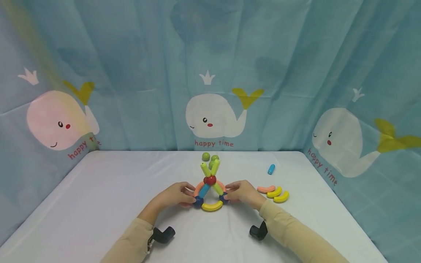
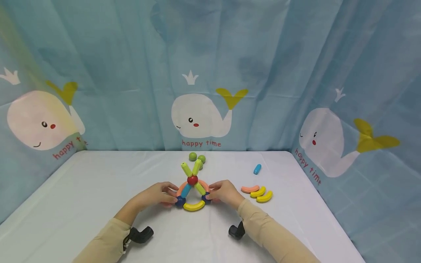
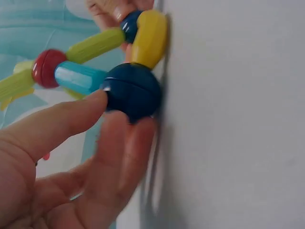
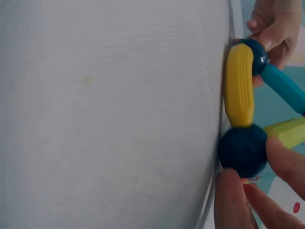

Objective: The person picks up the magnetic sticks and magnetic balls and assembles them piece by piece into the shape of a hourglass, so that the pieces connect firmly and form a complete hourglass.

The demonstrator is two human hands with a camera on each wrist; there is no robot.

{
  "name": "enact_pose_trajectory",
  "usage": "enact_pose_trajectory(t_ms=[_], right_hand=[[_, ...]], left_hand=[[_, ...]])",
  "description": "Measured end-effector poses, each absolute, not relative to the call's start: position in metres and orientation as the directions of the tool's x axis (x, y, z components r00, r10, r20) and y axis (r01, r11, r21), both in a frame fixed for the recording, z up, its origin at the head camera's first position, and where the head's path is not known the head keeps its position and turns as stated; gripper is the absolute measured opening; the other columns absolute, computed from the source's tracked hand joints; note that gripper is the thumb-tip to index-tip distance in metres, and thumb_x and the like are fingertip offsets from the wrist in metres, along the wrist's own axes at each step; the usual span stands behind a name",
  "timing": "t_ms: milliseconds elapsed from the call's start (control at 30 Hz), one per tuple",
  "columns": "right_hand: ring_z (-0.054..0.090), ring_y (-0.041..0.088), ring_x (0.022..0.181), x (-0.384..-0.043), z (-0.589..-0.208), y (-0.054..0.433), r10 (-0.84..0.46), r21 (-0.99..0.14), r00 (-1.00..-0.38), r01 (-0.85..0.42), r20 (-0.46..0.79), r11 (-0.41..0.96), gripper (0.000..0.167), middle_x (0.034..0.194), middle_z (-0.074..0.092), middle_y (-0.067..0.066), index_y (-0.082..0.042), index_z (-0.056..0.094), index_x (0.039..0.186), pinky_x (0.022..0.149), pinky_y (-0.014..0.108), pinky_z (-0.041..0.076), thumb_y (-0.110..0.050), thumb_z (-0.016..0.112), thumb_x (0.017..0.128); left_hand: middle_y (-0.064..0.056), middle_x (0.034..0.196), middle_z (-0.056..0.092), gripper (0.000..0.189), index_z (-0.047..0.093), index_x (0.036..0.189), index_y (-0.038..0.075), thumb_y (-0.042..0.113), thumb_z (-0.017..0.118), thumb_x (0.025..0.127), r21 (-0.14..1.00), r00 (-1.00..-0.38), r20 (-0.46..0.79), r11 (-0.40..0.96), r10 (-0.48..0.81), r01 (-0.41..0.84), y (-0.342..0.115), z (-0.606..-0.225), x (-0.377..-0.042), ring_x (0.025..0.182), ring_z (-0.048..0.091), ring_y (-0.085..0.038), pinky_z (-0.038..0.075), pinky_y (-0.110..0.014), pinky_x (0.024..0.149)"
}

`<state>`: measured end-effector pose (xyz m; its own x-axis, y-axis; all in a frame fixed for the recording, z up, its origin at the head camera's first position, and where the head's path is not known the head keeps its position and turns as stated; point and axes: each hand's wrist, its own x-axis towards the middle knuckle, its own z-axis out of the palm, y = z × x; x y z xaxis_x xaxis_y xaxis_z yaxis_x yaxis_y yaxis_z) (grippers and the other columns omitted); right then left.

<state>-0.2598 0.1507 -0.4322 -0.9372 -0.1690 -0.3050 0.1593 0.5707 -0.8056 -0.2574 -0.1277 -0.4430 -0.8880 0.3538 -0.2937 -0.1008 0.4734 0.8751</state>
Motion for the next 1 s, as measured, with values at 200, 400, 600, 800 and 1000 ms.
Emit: enact_pose_trajectory(t_ms=[200, 400, 600, 800, 1000], right_hand=[[0.071, 0.012, 0.082, -0.262, -0.433, 0.156, -0.121, -0.819, -0.951, 0.176, -0.285, 0.546, 0.044, 0.107, 0.073, 0.005, -0.007, 0.07, 0.121, 0.087, 0.036, 0.057, -0.023, 0.081, 0.081], [0.071, 0.013, 0.082, -0.263, -0.431, 0.155, -0.132, -0.822, -0.944, 0.187, -0.301, 0.537, 0.043, 0.107, 0.075, 0.004, -0.007, 0.071, 0.12, 0.087, 0.036, 0.058, -0.023, 0.081, 0.081], [0.07, 0.013, 0.082, -0.265, -0.43, 0.149, -0.133, -0.815, -0.939, 0.198, -0.317, 0.544, 0.041, 0.107, 0.075, 0.004, -0.007, 0.071, 0.118, 0.086, 0.035, 0.058, -0.021, 0.081, 0.082], [0.069, 0.012, 0.082, -0.274, -0.433, 0.146, -0.117, -0.816, -0.941, 0.209, -0.318, 0.539, 0.036, 0.109, 0.073, 0.006, -0.007, 0.072, 0.116, 0.085, 0.033, 0.06, -0.019, 0.08, 0.083], [0.069, 0.012, 0.081, -0.283, -0.435, 0.146, -0.122, -0.83, -0.945, 0.198, -0.303, 0.522, 0.028, 0.103, 0.075, 0.005, -0.006, 0.074, 0.109, 0.081, 0.031, 0.06, -0.017, 0.079, 0.084]], left_hand=[[-0.011, 0.103, 0.065, 0.042, 0.06, 0.124, 0.003, 0.012, 0.073, 0.086, 0.862, -0.909, -0.287, 0.495, 0.302, -0.107, -0.123, -0.445, -0.266, 0.077, 0.067, -0.015, 0.06, -0.031, 0.073], [-0.009, 0.131, 0.062, 0.05, 0.06, 0.134, 0.014, 0.018, 0.073, 0.085, 0.827, -0.932, -0.253, 0.558, 0.26, -0.069, -0.113, -0.447, -0.299, 0.096, 0.068, -0.018, 0.058, -0.038, 0.089], [-0.004, 0.133, 0.064, 0.049, 0.062, 0.134, 0.02, 0.019, 0.071, 0.086, 0.796, -0.919, -0.244, 0.605, 0.31, -0.007, -0.105, -0.452, -0.32, 0.115, 0.063, -0.022, 0.053, -0.047, 0.099], [-0.003, 0.127, 0.065, 0.038, 0.068, 0.123, 0.019, 0.015, 0.071, 0.085, 0.796, -0.92, -0.241, 0.605, 0.308, -0.006, -0.105, -0.453, -0.322, 0.108, 0.064, -0.019, 0.056, -0.041, 0.094], [-0.005, 0.135, 0.06, 0.044, 0.062, 0.128, 0.024, 0.019, 0.075, 0.086, 0.801, -0.916, -0.249, 0.598, 0.314, -0.013, -0.11, -0.453, -0.317, 0.108, 0.062, -0.021, 0.056, -0.04, 0.092]])
